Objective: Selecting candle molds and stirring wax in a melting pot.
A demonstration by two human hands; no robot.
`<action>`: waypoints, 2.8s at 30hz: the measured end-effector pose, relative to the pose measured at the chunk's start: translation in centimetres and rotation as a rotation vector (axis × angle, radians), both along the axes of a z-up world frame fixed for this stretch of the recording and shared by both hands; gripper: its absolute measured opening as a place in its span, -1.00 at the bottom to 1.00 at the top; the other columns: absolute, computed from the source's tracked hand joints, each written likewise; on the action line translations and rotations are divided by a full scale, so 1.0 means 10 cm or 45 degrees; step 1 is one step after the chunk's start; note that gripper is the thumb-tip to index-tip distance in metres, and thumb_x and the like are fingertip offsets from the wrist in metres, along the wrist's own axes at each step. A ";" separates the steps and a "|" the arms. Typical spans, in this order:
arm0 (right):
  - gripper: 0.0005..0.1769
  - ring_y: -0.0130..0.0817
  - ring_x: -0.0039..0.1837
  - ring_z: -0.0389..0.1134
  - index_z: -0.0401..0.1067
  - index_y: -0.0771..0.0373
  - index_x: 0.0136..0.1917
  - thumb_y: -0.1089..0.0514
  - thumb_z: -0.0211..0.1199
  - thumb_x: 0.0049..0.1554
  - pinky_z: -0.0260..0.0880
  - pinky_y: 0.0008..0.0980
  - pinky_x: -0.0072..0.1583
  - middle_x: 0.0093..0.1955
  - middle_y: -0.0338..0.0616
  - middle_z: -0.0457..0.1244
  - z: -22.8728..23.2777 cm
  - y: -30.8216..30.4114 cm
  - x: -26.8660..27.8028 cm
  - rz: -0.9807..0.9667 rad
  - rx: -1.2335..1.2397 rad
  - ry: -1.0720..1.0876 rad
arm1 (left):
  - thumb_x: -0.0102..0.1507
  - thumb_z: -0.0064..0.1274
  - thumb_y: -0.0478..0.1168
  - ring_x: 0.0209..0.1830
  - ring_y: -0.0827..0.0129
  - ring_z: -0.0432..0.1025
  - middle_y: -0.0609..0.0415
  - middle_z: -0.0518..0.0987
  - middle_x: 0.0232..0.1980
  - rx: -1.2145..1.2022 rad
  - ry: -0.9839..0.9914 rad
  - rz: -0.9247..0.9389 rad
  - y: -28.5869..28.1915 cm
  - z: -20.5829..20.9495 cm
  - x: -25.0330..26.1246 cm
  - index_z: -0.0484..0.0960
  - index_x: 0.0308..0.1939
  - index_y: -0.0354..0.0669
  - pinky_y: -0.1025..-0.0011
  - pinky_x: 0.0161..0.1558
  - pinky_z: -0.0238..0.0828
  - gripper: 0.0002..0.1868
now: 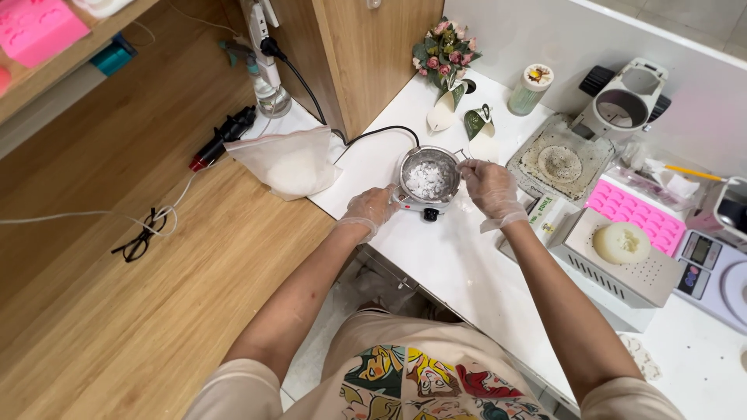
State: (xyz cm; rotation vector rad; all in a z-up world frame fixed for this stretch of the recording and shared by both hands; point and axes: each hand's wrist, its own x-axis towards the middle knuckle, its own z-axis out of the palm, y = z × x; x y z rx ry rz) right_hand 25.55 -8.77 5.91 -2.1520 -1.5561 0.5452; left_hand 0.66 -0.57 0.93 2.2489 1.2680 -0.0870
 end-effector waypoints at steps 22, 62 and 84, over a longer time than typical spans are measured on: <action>-0.78 -0.43 -0.13 0.41 0.60 0.23 0.04 0.13 0.19 0.25 0.40 -0.39 0.04 -0.16 -0.19 0.44 -0.38 -0.02 -0.16 0.012 0.217 0.501 | 0.38 -0.10 0.08 0.35 0.05 0.36 -0.07 0.48 0.33 -0.059 0.076 0.042 -0.11 0.19 0.03 0.25 0.51 0.02 0.16 0.33 0.30 -0.37; -0.79 -0.15 0.00 0.37 0.62 0.04 0.02 0.01 0.19 0.26 0.22 -0.17 0.16 -0.12 -0.14 0.41 -0.27 -0.07 0.09 0.399 0.339 -0.255 | 0.36 -0.11 0.07 0.25 0.06 0.44 -0.11 0.57 0.20 -0.102 0.130 0.003 -0.13 0.35 0.04 0.19 0.54 0.01 0.18 0.28 0.35 -0.32; -0.79 -0.21 0.01 0.39 0.62 0.05 0.09 0.11 0.22 0.25 0.28 -0.19 0.14 -0.03 -0.15 0.44 -0.41 0.07 0.05 0.193 0.369 -0.203 | 0.37 -0.06 0.04 0.24 0.02 0.42 -0.14 0.55 0.18 0.001 0.044 -0.043 -0.06 0.03 0.01 0.22 0.49 -0.09 0.14 0.24 0.35 -0.34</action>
